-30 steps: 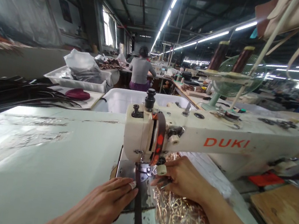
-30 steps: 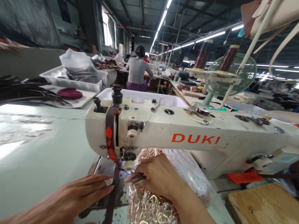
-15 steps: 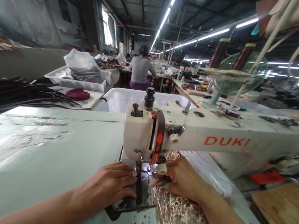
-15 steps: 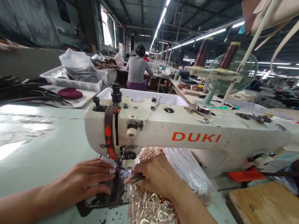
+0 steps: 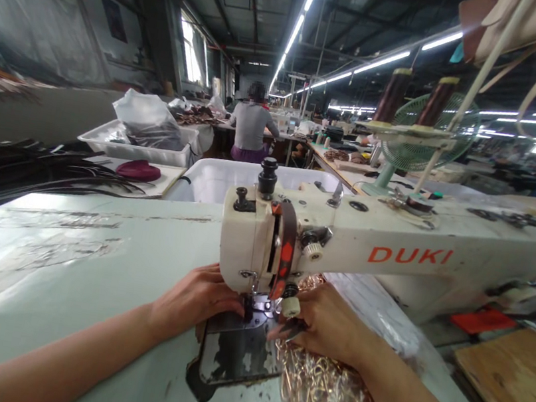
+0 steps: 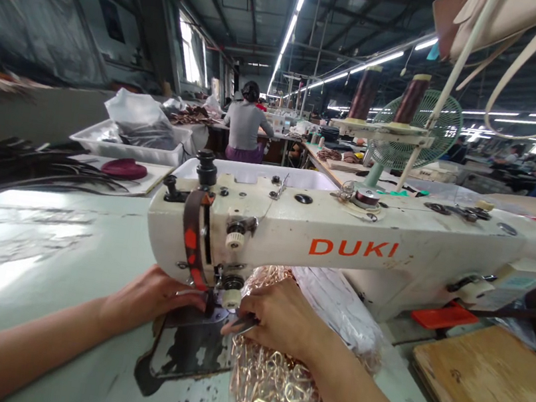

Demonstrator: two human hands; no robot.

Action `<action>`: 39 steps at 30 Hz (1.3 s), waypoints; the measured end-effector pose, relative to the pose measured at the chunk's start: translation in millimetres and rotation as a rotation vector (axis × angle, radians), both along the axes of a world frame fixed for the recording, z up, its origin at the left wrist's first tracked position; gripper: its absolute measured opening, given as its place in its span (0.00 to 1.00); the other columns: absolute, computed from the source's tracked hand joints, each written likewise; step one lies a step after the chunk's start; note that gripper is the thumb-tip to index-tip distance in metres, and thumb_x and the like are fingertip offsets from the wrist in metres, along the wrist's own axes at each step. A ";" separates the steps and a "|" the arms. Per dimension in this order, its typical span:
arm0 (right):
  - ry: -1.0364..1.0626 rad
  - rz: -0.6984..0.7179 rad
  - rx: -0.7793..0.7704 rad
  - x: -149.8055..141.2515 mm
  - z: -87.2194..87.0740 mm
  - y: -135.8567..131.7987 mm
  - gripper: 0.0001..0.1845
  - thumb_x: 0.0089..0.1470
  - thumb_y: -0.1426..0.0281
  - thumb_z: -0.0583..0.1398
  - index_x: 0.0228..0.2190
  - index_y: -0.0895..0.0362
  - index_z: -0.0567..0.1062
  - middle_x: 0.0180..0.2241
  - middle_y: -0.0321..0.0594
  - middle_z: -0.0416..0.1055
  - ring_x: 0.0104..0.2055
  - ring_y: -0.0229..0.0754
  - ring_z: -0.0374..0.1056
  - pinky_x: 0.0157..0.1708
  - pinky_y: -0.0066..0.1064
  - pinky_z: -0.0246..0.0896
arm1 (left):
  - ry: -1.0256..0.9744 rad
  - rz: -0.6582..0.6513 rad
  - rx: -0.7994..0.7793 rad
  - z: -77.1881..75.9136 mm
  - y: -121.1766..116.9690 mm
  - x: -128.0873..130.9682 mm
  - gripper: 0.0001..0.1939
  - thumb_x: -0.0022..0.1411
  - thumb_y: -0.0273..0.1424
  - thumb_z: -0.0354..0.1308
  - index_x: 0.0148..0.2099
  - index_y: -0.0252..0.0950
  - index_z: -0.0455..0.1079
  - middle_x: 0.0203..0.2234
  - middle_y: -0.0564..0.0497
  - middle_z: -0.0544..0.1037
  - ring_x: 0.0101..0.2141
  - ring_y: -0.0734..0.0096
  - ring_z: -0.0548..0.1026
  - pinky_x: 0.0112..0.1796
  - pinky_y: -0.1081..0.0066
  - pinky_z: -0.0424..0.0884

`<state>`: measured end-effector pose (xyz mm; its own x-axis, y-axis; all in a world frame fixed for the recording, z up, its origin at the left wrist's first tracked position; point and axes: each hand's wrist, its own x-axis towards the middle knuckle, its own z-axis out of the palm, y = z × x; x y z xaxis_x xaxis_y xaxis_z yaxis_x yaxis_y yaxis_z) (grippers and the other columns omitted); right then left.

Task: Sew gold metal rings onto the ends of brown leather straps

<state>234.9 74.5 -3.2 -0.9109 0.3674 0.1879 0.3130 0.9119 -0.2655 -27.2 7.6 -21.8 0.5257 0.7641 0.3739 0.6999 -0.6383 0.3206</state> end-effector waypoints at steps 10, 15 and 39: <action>0.002 -0.012 0.029 -1.5 1.2 -1.8 0.21 0.55 0.50 0.59 0.28 0.56 0.77 0.28 0.38 0.76 0.33 0.41 0.72 0.33 0.28 0.54 | 0.045 -0.141 -0.008 2.1 21.3 -5.3 0.22 0.69 0.43 0.45 0.39 0.37 0.77 0.35 0.49 0.80 0.35 0.66 0.77 0.38 0.71 0.72; -0.002 -0.027 0.042 -2.6 -0.3 -1.4 0.21 0.55 0.50 0.59 0.29 0.55 0.77 0.28 0.39 0.77 0.34 0.42 0.72 0.35 0.29 0.56 | 0.051 -0.163 0.038 7.5 23.1 -5.7 0.23 0.70 0.43 0.44 0.38 0.37 0.77 0.33 0.49 0.80 0.33 0.67 0.77 0.35 0.71 0.72; -0.037 -0.019 0.199 -5.7 -3.3 -5.4 0.25 0.56 0.47 0.55 0.26 0.56 0.76 0.24 0.40 0.75 0.28 0.41 0.70 0.27 0.30 0.49 | 0.215 -0.139 0.099 -4.6 22.8 -15.9 0.12 0.68 0.34 0.51 0.47 0.39 0.74 0.44 0.47 0.78 0.45 0.64 0.75 0.47 0.66 0.70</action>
<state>229.2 69.2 -6.5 -0.9118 0.3435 0.2248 0.3368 0.9390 -0.0688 -43.1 30.5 -26.4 0.6983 0.6444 0.3115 0.6488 -0.7537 0.1048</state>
